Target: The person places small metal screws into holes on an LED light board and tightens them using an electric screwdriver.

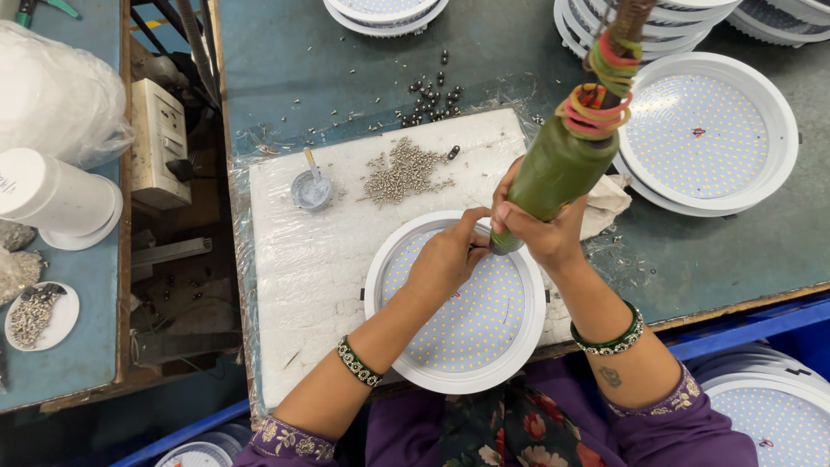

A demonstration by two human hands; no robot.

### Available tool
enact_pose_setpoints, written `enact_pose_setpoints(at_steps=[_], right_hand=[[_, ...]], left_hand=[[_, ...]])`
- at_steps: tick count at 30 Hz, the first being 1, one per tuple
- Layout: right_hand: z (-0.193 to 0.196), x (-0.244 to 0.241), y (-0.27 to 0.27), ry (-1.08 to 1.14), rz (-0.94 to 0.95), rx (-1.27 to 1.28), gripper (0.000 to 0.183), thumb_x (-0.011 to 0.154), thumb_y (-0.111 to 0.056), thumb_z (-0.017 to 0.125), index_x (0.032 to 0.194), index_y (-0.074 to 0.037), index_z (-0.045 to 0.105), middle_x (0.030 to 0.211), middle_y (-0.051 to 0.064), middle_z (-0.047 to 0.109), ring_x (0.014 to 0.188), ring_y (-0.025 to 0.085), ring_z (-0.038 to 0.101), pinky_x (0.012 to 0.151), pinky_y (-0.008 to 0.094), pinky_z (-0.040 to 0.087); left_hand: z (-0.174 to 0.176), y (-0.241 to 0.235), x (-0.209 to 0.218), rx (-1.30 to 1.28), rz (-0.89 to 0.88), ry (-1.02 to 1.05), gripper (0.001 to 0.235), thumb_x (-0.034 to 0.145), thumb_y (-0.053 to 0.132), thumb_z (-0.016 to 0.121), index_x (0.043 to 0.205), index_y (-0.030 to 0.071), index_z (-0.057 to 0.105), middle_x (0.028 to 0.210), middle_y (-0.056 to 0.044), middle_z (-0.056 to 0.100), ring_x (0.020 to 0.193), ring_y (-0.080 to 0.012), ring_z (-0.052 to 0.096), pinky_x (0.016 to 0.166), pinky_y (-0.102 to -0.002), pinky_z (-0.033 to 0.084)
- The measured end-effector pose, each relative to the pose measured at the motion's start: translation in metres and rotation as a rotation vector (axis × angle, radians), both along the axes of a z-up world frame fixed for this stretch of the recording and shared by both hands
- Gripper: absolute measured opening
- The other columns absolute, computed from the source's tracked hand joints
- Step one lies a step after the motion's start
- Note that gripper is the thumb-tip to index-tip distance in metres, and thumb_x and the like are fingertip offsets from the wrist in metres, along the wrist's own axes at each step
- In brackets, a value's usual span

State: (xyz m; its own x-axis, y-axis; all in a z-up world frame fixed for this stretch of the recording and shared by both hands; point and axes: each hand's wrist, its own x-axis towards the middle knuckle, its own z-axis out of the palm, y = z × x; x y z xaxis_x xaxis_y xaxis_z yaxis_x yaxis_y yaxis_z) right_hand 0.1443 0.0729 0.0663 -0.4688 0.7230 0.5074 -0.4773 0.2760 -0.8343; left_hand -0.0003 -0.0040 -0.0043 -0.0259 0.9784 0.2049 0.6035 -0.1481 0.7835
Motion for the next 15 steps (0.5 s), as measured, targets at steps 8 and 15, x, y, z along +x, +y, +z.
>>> enact_pose_setpoints(at_steps=[8,15], right_hand=[[0.0028,-0.0016,-0.0004,-0.005,-0.014,-0.006,0.013,0.090,0.001,0.066,0.097,0.003,0.056,0.080,0.010,0.062,0.065,0.015,0.062,0.060,0.027,0.052],[0.0044,-0.0009,-0.0013,0.005,-0.017,-0.005,0.012,0.089,0.002,0.066,0.096,0.003,0.056,0.080,0.010,0.061,0.064,0.016,0.062,0.061,0.028,0.052]], left_hand=[[-0.0033,0.0010,0.0000,-0.017,-0.002,0.045,0.058,0.086,0.006,0.074,0.136,0.012,0.043,0.094,-0.007,0.079,0.087,-0.0301,0.075,0.071,-0.042,0.058],[-0.0017,0.0004,0.0010,-0.038,0.003,0.049,0.059,0.086,0.006,0.074,0.136,0.012,0.043,0.094,-0.007,0.079,0.087,-0.0295,0.076,0.072,-0.041,0.058]])
